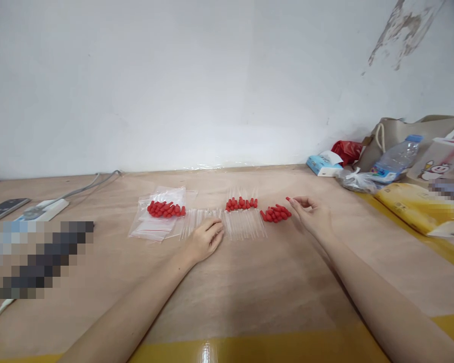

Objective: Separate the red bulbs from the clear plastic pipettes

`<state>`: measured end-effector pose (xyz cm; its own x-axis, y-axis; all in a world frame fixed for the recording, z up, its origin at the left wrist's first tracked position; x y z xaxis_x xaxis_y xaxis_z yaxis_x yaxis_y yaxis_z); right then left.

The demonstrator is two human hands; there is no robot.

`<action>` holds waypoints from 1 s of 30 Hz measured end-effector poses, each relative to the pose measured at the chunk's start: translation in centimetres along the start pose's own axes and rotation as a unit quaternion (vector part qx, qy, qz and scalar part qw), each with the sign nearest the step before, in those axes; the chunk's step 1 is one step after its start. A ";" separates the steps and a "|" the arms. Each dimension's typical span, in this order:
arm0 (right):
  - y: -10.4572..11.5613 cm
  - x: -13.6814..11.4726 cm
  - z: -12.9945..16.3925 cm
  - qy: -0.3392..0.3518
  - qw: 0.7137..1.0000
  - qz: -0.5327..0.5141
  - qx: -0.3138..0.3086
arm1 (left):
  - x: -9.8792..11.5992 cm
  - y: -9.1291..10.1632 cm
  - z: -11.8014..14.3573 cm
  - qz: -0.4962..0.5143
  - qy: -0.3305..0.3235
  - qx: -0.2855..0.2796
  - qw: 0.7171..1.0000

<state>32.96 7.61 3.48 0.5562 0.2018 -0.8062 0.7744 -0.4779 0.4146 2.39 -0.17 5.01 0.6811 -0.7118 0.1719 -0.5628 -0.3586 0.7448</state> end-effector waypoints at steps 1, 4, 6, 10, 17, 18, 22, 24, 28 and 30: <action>-0.1 0.9 -0.2 -0.023 1.000 -0.009 -0.002 | 0.1 -0.1 0.0 0.005 0.000 -0.006 1.000; -1.4 3.4 -0.7 -0.071 0.996 -0.028 -0.049 | 0.3 -0.2 -0.2 0.016 -0.002 -0.024 1.000; -2.3 4.3 -1.0 -0.070 0.994 -0.023 -0.083 | 0.5 -0.2 -0.3 0.008 -0.003 -0.041 0.999; -2.6 4.9 -1.3 -0.056 0.994 0.004 -0.094 | 0.6 0.0 -0.5 -0.044 0.000 -0.060 0.997; -2.0 4.2 -2.1 -0.048 0.992 0.074 -0.089 | 0.2 0.7 -0.4 -0.073 0.017 -0.029 0.997; -2.2 3.8 -2.5 -0.046 0.990 0.087 -0.096 | 0.1 0.7 -0.4 -0.069 0.021 -0.027 0.997; -3.6 0.7 -4.1 -0.039 0.978 0.149 -0.137 | -0.1 0.7 -0.3 -0.053 0.024 -0.019 0.998; -4.8 -1.4 -4.7 -0.036 0.969 0.189 -0.155 | -0.2 0.7 -0.3 -0.050 0.024 -0.015 0.998; -8.8 -4.4 -4.8 -0.063 0.931 0.275 -0.234 | -0.5 0.5 -0.3 -0.051 0.034 -0.021 0.998; -10.6 -4.7 -4.6 -0.097 0.904 0.314 -0.273 | -0.7 0.4 -0.1 -0.054 0.042 -0.033 0.997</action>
<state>23.53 15.73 4.78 0.9151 -0.1420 -0.3774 0.3881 0.0567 0.9198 1.70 0.23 5.24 0.7748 -0.6166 0.1398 -0.4534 -0.3877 0.8026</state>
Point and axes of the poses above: each hand's wrist, its own z-axis away from the middle knuckle, its own y-axis out of the back of the hand, x = y × z, the point moved 8 cm from there along -z, towards the middle knuckle, and after that the axes turned 1 degree about z, right-handed, at the moved point
